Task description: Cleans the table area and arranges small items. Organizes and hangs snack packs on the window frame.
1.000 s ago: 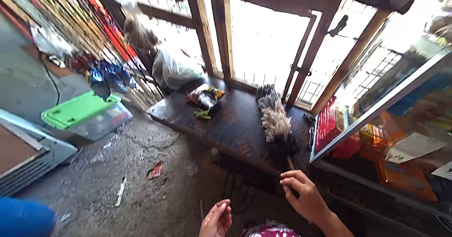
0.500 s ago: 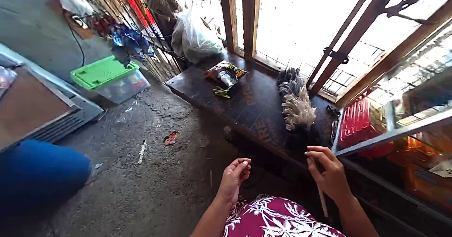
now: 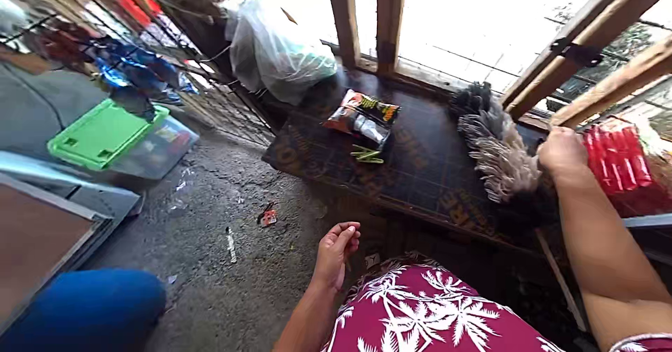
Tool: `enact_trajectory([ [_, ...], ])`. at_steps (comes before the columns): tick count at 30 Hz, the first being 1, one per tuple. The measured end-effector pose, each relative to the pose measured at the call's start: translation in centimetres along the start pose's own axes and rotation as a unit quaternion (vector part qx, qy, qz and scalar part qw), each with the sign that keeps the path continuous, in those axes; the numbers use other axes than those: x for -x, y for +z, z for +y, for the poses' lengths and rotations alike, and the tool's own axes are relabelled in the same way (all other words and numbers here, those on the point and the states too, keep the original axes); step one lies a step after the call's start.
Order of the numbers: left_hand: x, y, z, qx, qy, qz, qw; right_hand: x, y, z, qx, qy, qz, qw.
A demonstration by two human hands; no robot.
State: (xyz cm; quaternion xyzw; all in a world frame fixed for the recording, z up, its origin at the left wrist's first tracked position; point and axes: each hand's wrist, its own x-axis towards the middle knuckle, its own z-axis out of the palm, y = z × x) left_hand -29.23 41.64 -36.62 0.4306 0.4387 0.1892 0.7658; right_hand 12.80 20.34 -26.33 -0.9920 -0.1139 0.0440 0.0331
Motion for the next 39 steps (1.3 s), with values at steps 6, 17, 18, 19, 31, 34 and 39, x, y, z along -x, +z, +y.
enact_trajectory([
  [6,-1.8,-0.5,1.5,0.005,0.034,-0.008,0.999,-3.4,2.1,-0.8,0.027,0.091,-0.062,0.994],
  [17,-2.0,3.9,-0.1,0.008,-0.002,-0.039,0.999,-3.2,1.6,0.7,0.052,0.125,-0.041,0.99],
  [18,-2.0,4.2,0.0,0.006,-0.001,-0.043,0.999,-2.9,1.4,0.7,0.043,0.107,-0.02,0.993],
  [19,-2.0,4.5,0.1,0.006,0.001,-0.047,0.999,-2.7,1.1,0.6,0.026,0.087,-0.001,0.996],
  [31,-0.9,5.6,-0.6,0.007,0.007,-0.044,0.999,2.2,-2.8,-0.9,-0.19,-0.139,0.088,0.968],
  [34,0.0,5.7,-0.5,-0.002,0.001,-0.047,0.999,3.7,-3.7,-1.9,-0.209,-0.189,0.047,0.958],
  [39,0.7,5.4,-0.9,0.012,0.007,-0.049,0.999,6.2,-3.8,-5.5,-0.238,-0.343,-0.011,0.909],
])
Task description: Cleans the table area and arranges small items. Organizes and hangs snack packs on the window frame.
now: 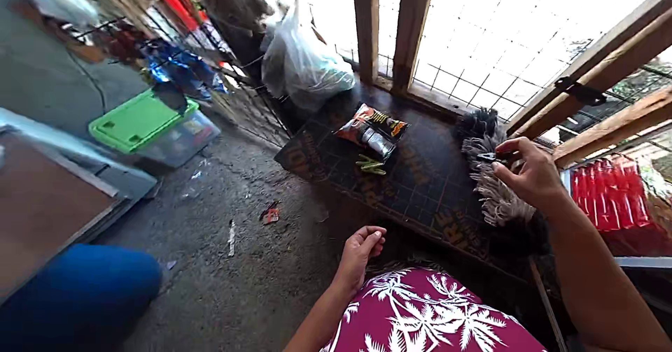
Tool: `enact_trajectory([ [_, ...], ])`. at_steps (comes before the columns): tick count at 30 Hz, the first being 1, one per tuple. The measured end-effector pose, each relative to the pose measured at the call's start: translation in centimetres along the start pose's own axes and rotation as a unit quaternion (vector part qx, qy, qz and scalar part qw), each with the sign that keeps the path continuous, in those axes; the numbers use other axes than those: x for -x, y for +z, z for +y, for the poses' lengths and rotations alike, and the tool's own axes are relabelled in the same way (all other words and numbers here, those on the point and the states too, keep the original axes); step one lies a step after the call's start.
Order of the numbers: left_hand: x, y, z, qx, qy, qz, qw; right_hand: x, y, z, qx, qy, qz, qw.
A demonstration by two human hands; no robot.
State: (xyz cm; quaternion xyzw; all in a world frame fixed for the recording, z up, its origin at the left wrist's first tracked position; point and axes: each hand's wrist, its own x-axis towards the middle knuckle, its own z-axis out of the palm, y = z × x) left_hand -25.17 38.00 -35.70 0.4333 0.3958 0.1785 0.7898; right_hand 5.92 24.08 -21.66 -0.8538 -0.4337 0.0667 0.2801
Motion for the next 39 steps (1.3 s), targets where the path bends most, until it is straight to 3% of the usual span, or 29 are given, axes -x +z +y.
enact_trajectory([
  [7,2.4,-0.7,-1.7,0.014,-0.003,0.03,0.999,0.0,3.7,-5.7,-0.046,-0.114,-0.154,0.98],
  [12,4.2,-0.8,-2.7,0.134,-0.011,-0.07,0.988,3.3,8.0,-10.8,-0.034,-0.249,-0.208,0.945],
  [15,5.0,0.2,-2.3,0.225,-0.015,-0.108,0.968,5.8,11.4,-12.8,-0.02,-0.38,-0.252,0.89],
  [17,5.9,1.2,-1.3,0.259,-0.007,-0.045,0.965,6.8,12.6,-13.8,0.008,-0.448,-0.345,0.825],
  [19,6.4,1.4,-1.1,0.272,-0.024,0.047,0.961,7.2,12.8,-14.5,0.005,-0.455,-0.389,0.801],
  [21,6.5,-0.1,-2.1,0.274,-0.061,0.062,0.958,6.1,12.8,-14.2,-0.018,-0.419,-0.36,0.833],
  [24,7.2,-2.5,-3.3,0.3,-0.081,0.034,0.95,1.9,13.8,-12.4,0.021,-0.354,-0.242,0.903],
  [26,7.9,-3.6,-3.9,0.304,-0.097,0.041,0.947,-0.5,15.0,-11.2,0.046,-0.329,-0.168,0.928],
  [31,7.4,-5.9,-2.8,0.263,-0.108,0.045,0.958,-4.1,18.2,-11.2,0.127,-0.328,-0.074,0.933],
  [34,6.7,-8.0,-2.0,0.227,-0.093,0.008,0.97,-4.7,19.8,-12.1,0.172,-0.267,-0.066,0.946],
  [39,6.0,-15.2,0.1,0.181,-0.085,-0.025,0.979,-3.6,20.5,-14.3,0.2,-0.21,-0.065,0.955],
])
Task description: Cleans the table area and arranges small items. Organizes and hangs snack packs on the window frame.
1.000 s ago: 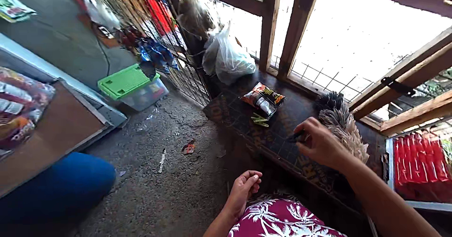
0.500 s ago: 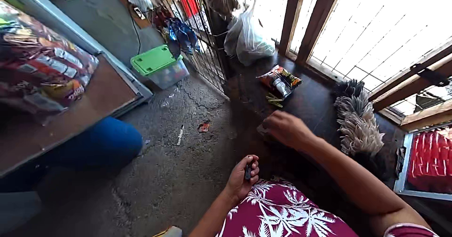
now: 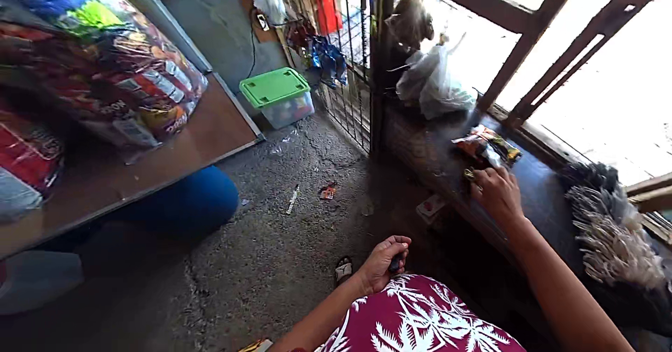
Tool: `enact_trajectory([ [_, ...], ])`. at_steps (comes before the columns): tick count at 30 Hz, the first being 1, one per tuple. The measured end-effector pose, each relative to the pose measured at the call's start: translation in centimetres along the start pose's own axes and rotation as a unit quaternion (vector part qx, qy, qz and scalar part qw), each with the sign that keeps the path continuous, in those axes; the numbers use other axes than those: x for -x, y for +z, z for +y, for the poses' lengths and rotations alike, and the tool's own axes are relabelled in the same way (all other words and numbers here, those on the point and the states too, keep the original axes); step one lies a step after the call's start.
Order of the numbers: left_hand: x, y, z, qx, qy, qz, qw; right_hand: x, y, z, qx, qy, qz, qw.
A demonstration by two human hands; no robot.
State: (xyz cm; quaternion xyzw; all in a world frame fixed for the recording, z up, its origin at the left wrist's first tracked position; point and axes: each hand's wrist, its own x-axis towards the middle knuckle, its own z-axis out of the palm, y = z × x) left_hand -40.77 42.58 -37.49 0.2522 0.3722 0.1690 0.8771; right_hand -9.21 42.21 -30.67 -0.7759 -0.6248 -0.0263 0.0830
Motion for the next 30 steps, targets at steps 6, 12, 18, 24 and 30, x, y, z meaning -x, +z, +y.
enact_trajectory([
  [6,1.2,-10.4,7.5,0.022,0.027,0.049,0.998,0.3,1.5,-2.9,-0.081,0.102,0.042,0.991],
  [12,3.1,-16.9,12.9,-0.02,0.066,0.085,0.994,-0.4,1.2,-9.7,-0.175,0.185,0.141,0.957],
  [18,3.5,-19.0,18.3,-0.164,0.121,-0.024,0.979,-5.8,4.0,-24.3,-0.339,-0.038,0.072,0.937],
  [24,1.9,-20.4,23.3,-0.204,0.185,0.038,0.961,-13.8,7.3,-33.3,-0.336,-0.253,-0.1,0.901],
  [30,-2.2,-23.5,27.8,-0.168,0.243,0.082,0.952,-24.2,9.4,-36.5,-0.332,-0.36,-0.167,0.855],
])
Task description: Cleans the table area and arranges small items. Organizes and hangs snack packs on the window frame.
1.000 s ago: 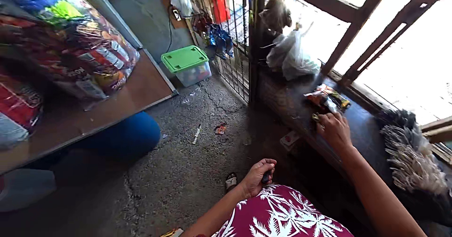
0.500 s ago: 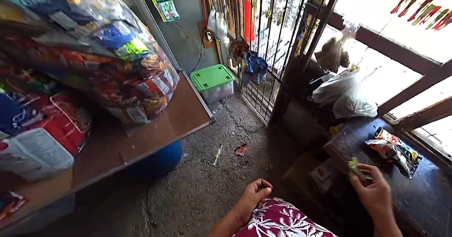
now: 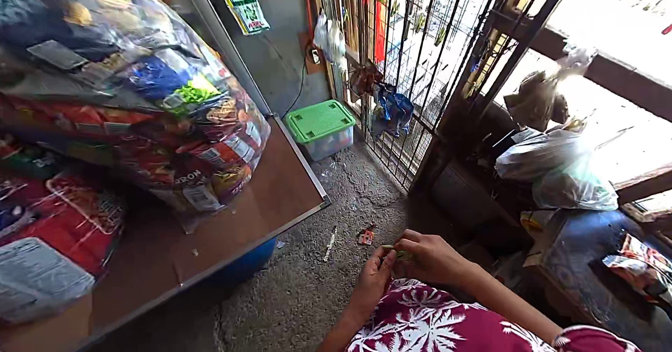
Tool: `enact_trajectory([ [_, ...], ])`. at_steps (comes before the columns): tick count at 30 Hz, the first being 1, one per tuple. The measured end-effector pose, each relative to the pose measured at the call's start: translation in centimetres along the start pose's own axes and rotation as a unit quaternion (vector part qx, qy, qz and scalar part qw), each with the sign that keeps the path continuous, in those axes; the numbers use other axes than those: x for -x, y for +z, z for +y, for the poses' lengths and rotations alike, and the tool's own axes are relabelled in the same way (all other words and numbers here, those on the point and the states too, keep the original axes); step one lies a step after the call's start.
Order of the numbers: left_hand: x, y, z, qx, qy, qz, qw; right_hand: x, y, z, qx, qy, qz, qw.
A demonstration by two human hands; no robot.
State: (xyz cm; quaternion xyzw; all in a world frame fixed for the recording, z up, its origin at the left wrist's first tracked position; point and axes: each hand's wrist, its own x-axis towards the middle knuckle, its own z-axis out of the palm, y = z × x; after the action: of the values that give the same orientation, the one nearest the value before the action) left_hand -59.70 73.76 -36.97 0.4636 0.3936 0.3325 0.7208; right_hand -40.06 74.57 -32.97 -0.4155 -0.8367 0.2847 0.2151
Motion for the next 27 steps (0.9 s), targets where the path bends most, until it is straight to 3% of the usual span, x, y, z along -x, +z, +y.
enact_trajectory([
  [4,-5.8,-2.3,2.8,-0.002,0.031,0.065,0.997,-7.3,-2.9,4.0,-0.054,-0.033,-0.05,0.997],
  [8,-11.2,-4.3,6.5,-0.03,0.049,0.092,0.994,-12.9,-6.0,7.6,-0.096,-0.066,-0.041,0.992],
  [12,-16.6,-4.5,8.8,0.023,0.077,0.132,0.988,-15.8,-8.0,10.7,-0.086,-0.1,0.074,0.989],
  [17,-22.5,-4.1,11.0,0.122,0.006,0.071,0.99,-15.8,-10.2,14.2,-0.022,-0.104,0.157,0.982],
  [20,-26.7,-4.1,11.6,0.149,-0.041,0.019,0.988,-14.9,-11.2,16.2,0.035,-0.048,0.239,0.969],
  [23,-31.1,-3.9,11.7,0.159,-0.102,0.014,0.982,-14.0,-11.9,17.9,0.02,0.081,0.349,0.933],
  [25,-33.9,-4.1,11.5,0.165,-0.12,-0.002,0.979,-13.9,-12.4,19.3,-0.089,0.198,0.408,0.887],
  [27,-36.5,-4.5,11.4,0.167,-0.143,-0.037,0.975,-14.5,-13.2,21.1,-0.241,0.284,0.464,0.804],
])
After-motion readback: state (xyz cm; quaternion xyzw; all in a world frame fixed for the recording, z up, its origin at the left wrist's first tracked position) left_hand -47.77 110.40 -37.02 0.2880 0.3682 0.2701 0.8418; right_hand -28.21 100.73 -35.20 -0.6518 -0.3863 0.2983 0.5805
